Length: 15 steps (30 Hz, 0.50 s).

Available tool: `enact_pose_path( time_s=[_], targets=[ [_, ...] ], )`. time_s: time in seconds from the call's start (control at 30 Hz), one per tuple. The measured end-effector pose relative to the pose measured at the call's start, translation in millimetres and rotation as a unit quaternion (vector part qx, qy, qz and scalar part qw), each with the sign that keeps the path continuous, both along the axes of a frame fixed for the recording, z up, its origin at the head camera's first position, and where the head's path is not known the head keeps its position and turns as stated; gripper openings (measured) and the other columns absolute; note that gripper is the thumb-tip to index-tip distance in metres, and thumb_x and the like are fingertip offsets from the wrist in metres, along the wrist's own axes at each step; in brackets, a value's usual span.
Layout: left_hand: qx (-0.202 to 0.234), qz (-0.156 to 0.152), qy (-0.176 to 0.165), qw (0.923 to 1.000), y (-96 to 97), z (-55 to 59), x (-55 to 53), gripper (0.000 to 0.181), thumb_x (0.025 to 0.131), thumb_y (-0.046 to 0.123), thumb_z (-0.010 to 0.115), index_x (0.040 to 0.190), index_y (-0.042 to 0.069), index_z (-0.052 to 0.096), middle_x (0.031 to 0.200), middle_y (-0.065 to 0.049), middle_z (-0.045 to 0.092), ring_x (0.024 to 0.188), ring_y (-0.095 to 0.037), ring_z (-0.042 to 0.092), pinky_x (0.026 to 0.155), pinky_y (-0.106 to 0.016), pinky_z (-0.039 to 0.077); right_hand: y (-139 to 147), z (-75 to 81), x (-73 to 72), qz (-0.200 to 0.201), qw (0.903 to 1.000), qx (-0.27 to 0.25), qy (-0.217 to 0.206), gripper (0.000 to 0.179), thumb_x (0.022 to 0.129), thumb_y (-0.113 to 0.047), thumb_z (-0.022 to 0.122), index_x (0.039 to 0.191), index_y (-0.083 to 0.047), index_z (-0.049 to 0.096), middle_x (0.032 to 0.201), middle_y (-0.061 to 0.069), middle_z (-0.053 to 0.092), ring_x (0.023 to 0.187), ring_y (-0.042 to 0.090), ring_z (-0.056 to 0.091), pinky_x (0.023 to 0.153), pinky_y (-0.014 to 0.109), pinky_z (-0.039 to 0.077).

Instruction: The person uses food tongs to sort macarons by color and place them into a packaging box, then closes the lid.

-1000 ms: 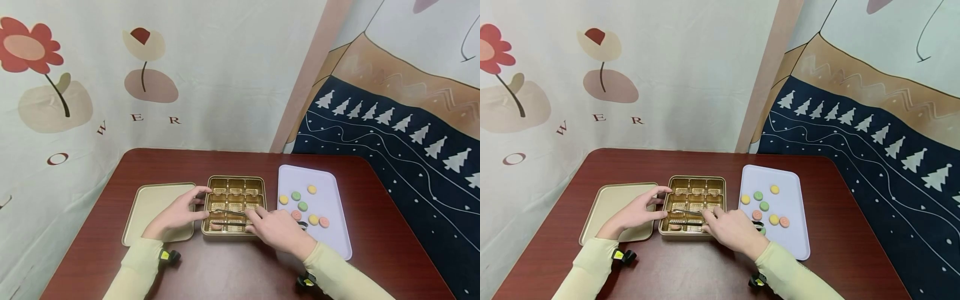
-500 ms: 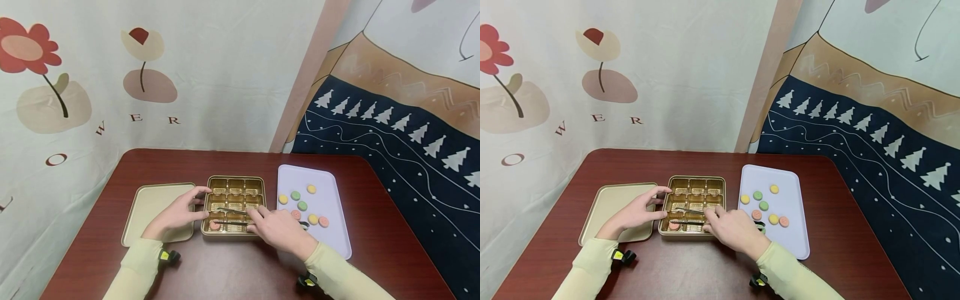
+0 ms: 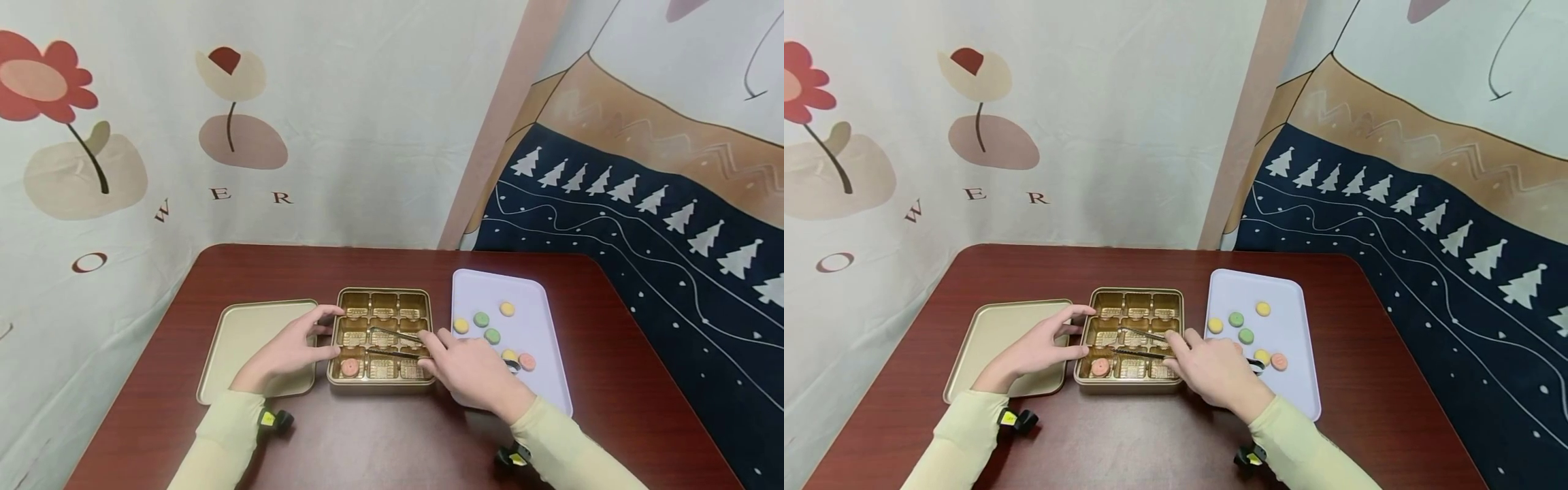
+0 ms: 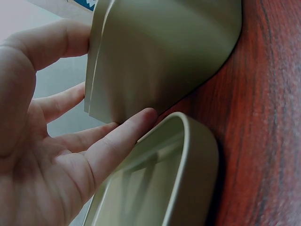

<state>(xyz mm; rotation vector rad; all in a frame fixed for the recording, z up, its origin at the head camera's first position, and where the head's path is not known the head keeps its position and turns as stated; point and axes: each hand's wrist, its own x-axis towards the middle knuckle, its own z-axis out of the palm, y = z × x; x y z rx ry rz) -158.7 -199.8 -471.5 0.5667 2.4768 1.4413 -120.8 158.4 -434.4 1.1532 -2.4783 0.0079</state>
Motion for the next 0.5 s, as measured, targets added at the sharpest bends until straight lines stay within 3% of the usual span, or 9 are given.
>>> enact_pose_path(
  time_s=[0.17,0.5],
  targets=[
    [-0.002,0.001,0.003,1.0000,-1.1,-1.0,0.2,0.065,0.091,0.014,0.081,0.147,0.013,0.049,0.149,-0.017,0.055,0.130,-0.049,0.059,0.112,-0.065,0.046,11.1,-0.3,-3.6,-0.023,0.9995,-0.009,0.018,0.046,0.111,-0.044,0.045,0.135,-0.008,0.059,0.093,0.005,0.067,0.047,0.018,0.057,0.037,0.037,0.043],
    [0.008,-0.001,0.000,1.0000,-1.4,-3.1,-0.8,0.065,0.091,0.012,0.081,0.147,0.012,0.049,0.149,-0.017,0.054,0.130,-0.048,0.059,0.111,-0.063,0.047,36.8,-3.4,-3.7,-0.079,0.9964,-0.026,-0.017,0.046,0.101,-0.041,0.067,0.134,-0.011,0.060,0.102,0.009,0.072,0.057,0.024,0.066,0.042,0.046,0.052]
  ],
)
